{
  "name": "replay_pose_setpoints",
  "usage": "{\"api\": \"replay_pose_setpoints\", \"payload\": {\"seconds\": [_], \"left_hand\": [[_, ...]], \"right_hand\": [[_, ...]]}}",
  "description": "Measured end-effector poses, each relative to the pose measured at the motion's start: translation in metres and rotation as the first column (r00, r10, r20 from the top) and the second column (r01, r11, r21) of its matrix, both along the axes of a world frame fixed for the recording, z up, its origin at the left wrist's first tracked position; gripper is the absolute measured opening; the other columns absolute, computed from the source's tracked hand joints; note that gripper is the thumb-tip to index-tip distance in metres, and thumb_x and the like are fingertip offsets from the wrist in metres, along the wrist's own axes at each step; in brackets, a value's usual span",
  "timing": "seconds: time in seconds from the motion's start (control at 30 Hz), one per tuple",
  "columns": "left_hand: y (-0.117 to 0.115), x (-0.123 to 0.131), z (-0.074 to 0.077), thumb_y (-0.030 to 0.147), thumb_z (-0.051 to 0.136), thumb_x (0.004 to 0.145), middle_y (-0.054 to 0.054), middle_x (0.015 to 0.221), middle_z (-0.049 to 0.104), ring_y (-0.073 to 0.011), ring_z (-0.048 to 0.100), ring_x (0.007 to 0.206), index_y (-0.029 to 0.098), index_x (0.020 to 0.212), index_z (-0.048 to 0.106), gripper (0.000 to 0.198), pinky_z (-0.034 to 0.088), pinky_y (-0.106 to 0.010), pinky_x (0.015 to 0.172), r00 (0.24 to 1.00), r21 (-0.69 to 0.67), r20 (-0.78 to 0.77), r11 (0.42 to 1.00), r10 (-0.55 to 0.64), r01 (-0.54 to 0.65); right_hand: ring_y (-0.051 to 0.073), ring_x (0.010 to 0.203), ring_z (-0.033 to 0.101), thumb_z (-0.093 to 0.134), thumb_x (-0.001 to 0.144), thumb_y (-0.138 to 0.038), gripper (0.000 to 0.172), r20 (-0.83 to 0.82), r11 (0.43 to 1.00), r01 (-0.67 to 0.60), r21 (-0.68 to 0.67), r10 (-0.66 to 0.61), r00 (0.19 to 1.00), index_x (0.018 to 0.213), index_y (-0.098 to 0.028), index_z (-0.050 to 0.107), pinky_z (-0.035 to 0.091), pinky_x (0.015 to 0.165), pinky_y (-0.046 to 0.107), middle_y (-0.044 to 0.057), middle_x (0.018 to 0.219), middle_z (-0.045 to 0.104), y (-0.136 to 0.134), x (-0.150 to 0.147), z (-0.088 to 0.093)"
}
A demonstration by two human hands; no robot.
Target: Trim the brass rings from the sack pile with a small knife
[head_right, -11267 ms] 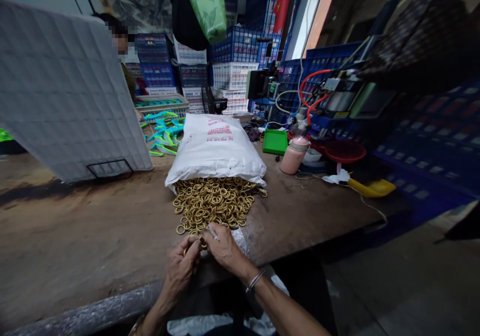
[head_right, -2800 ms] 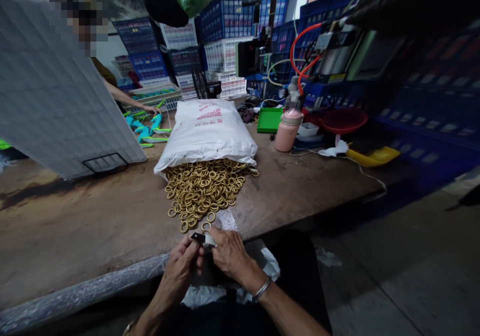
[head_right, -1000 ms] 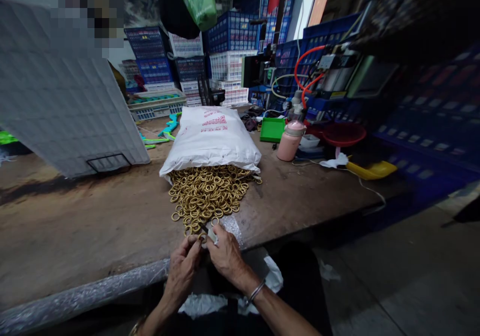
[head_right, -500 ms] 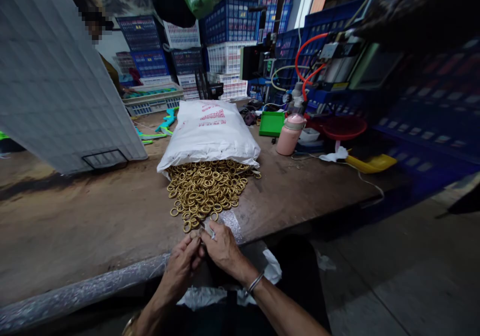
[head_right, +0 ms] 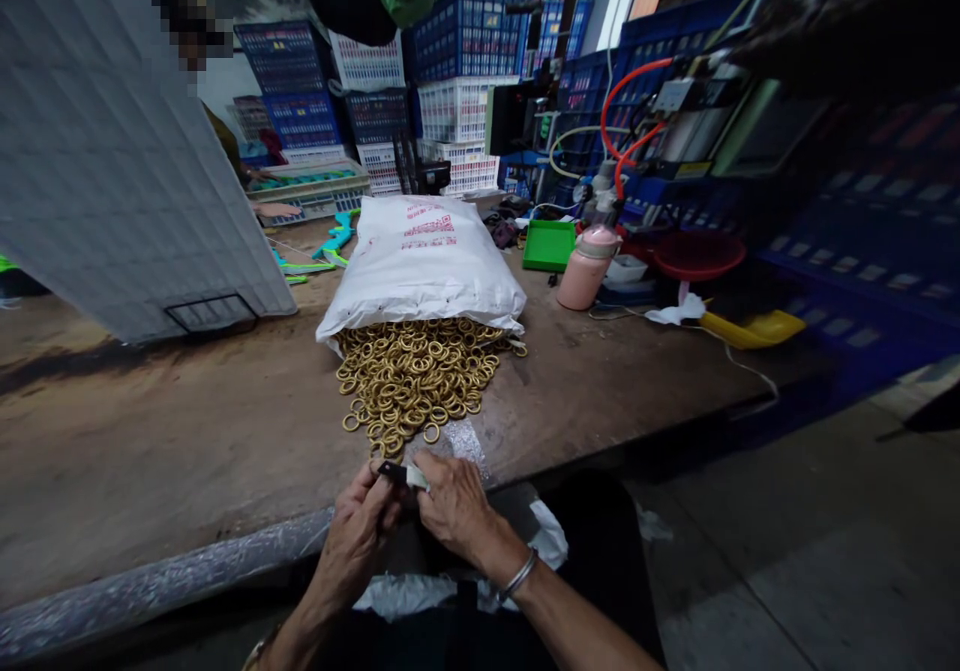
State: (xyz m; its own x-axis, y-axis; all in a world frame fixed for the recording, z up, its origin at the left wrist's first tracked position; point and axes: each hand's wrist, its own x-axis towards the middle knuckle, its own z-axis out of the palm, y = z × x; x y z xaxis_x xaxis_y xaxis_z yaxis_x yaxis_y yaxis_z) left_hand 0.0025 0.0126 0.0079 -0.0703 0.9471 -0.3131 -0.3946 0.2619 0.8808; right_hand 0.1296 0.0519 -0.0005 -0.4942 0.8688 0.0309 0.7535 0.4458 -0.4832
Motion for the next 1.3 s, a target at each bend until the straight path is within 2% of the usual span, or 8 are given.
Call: {"api": "replay_pose_setpoints", "payload": {"seconds": [0.17, 0.3, 0.53, 0.63, 0.77, 0.97, 1.1, 1.3], "left_hand": [[-0.001, -0.003, -0.011, 0.046, 0.055, 0.074, 0.008, 0.052, 0.033, -0.0057, 0.026, 0.043, 0.018, 0.076, 0.048, 0.028, 0.021, -0.019, 0.043, 0.995, 0.059, -0.098, 0.998, 0.001, 0.005], [-0.002, -0.005, -0.017, 0.043, 0.052, 0.077, 0.007, 0.054, 0.033, -0.0067, 0.027, 0.046, 0.018, 0.078, 0.049, 0.026, 0.022, -0.019, 0.044, 0.986, 0.124, -0.168, 0.992, -0.006, 0.027], [-0.001, -0.007, -0.019, 0.046, 0.053, 0.075, 0.008, 0.051, 0.032, -0.0067, 0.027, 0.044, 0.018, 0.074, 0.047, 0.029, 0.021, -0.019, 0.043, 0.979, 0.113, -0.204, 0.993, -0.014, 0.038], [-0.002, -0.006, -0.019, 0.046, 0.055, 0.074, 0.007, 0.052, 0.037, -0.0064, 0.029, 0.045, 0.018, 0.075, 0.048, 0.028, 0.023, -0.019, 0.044, 0.987, 0.118, -0.162, 0.993, -0.010, 0.029], [-0.007, -0.003, -0.009, 0.049, 0.060, 0.068, 0.004, 0.057, 0.049, -0.0048, 0.032, 0.042, 0.017, 0.073, 0.051, 0.033, 0.022, -0.018, 0.041, 0.995, -0.017, -0.098, 1.000, -0.016, 0.015], [-0.015, 0.001, 0.017, 0.048, 0.066, 0.062, 0.003, 0.056, 0.054, -0.0028, 0.032, 0.037, 0.017, 0.067, 0.052, 0.034, 0.020, -0.016, 0.035, 0.993, -0.105, 0.103, 0.992, -0.063, 0.074], [-0.011, -0.002, 0.011, 0.048, 0.061, 0.068, 0.004, 0.049, 0.048, -0.0039, 0.033, 0.038, 0.014, 0.074, 0.059, 0.034, 0.022, -0.015, 0.034, 0.976, -0.095, 0.212, 0.993, -0.045, 0.066], [-0.009, -0.008, 0.009, 0.034, 0.068, 0.063, -0.003, 0.073, 0.062, -0.0082, 0.049, 0.050, 0.017, 0.079, 0.057, 0.026, 0.032, -0.016, 0.037, 0.942, -0.106, 0.334, 0.994, 0.012, 0.025]], "right_hand": [[0.013, 0.059, 0.045, 0.039, 0.066, -0.010, 0.023, 0.008, 0.999, -0.037, -0.029, 0.038, 0.999, 0.084, -0.021, 0.049, 0.023, 0.056, 0.025, -0.002, 0.065, 0.054, 0.001, -0.001, 0.006], [0.013, 0.057, 0.043, 0.038, 0.065, -0.010, 0.022, 0.010, 0.997, -0.068, -0.036, 0.068, 0.998, 0.081, -0.021, 0.049, 0.021, 0.055, 0.026, -0.002, 0.064, 0.053, 0.002, -0.001, 0.005], [0.013, 0.059, 0.045, 0.040, 0.063, -0.008, 0.025, 0.004, 0.996, -0.079, -0.038, 0.079, 0.997, 0.083, -0.020, 0.049, 0.022, 0.055, 0.025, -0.002, 0.065, 0.053, 0.001, 0.000, 0.000], [0.013, 0.059, 0.045, 0.040, 0.064, -0.009, 0.025, 0.018, 0.994, -0.096, -0.061, 0.097, 0.995, 0.084, -0.020, 0.050, 0.024, 0.055, 0.025, -0.001, 0.066, 0.053, 0.001, 0.000, 0.003], [0.015, 0.063, 0.049, 0.040, 0.067, -0.011, 0.024, 0.071, 0.997, -0.058, -0.041, 0.061, 0.996, 0.087, -0.019, 0.050, 0.026, 0.057, 0.025, 0.002, 0.069, 0.056, 0.001, 0.003, 0.003], [0.016, 0.065, 0.053, 0.039, 0.075, -0.014, 0.024, 0.124, 0.990, 0.137, 0.023, -0.139, 0.983, 0.096, -0.016, 0.049, 0.028, 0.057, 0.025, 0.004, 0.073, 0.060, 0.021, 0.010, -0.003], [0.019, 0.068, 0.058, 0.039, 0.082, -0.022, 0.017, 0.187, 0.954, 0.294, 0.054, -0.298, 0.936, 0.095, -0.016, 0.049, 0.029, 0.058, 0.027, 0.007, 0.077, 0.063, 0.032, 0.004, -0.003], [0.021, 0.079, 0.059, 0.042, 0.083, -0.023, 0.021, 0.238, 0.943, 0.326, 0.062, -0.332, 0.913, 0.102, -0.015, 0.048, 0.033, 0.064, 0.028, 0.011, 0.087, 0.064, 0.036, -0.010, 0.002]]}}
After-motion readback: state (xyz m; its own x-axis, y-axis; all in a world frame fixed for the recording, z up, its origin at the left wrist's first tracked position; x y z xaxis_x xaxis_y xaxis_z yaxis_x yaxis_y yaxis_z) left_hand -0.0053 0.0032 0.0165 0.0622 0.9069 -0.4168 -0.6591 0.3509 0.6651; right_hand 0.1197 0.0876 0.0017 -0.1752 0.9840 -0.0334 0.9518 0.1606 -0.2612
